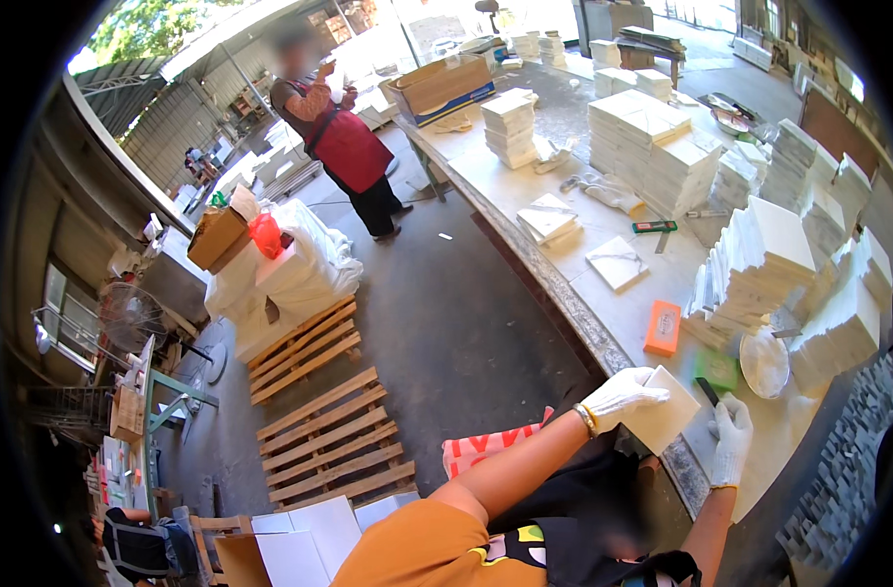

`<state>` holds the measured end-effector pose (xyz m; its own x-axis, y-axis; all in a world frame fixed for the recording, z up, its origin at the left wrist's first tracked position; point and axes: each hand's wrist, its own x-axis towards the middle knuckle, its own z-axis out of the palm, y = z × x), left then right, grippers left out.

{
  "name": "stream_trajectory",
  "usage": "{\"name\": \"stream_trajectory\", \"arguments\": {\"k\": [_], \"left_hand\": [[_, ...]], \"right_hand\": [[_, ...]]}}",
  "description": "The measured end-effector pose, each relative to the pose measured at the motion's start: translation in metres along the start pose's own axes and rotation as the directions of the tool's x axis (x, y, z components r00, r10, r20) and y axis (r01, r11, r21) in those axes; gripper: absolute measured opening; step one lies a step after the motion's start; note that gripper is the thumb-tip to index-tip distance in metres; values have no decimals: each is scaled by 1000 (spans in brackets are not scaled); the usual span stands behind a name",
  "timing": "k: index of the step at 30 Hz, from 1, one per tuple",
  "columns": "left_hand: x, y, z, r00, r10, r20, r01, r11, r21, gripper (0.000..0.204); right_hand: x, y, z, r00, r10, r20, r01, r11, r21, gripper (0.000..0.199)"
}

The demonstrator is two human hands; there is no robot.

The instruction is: The person repeatedly picks up small white rectangular blocks, applies a white paste to edges with a metal spatula, and smooths the surfaces using green and orange sanding blocks. The person stacks the finished blocks on the table.

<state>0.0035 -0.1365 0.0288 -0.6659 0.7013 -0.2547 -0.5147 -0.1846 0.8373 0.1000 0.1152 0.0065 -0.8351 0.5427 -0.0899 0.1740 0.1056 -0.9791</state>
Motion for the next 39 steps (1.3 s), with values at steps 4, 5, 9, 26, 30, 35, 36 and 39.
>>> {"name": "stream_trajectory", "arguments": {"k": [4,5,9,26,30,35,36,39], "left_hand": [[-9,2,-5,1000,-24,-12,23,999,-36,36],[-9,1,-5,999,-32,-4,32,998,-47,36],[1,-8,8,998,-46,45,45,999,24,35],[122,-42,166,901,-133,413,-238,644,727,38],[157,-75,180,845,-122,520,-431,421,798,40],[182,-104,189,781,-101,616,-574,269,773,42],[183,-104,191,778,-91,621,-595,208,776,42],[171,-91,207,805,-124,580,-580,38,813,35]], "right_hand": [[-17,-3,-13,998,55,7,-55,998,34,15],[-23,0,-23,998,68,-19,-67,998,19,16],[-65,-2,-66,967,121,-222,-126,992,-7,16],[-169,45,-157,794,241,-558,-128,964,234,23],[-185,50,-159,769,287,-571,-147,949,279,23],[-194,55,-162,761,311,-570,-162,941,297,25],[-192,57,-162,774,305,-555,-155,941,301,25],[-193,57,-163,778,287,-558,-140,946,292,25]]}}
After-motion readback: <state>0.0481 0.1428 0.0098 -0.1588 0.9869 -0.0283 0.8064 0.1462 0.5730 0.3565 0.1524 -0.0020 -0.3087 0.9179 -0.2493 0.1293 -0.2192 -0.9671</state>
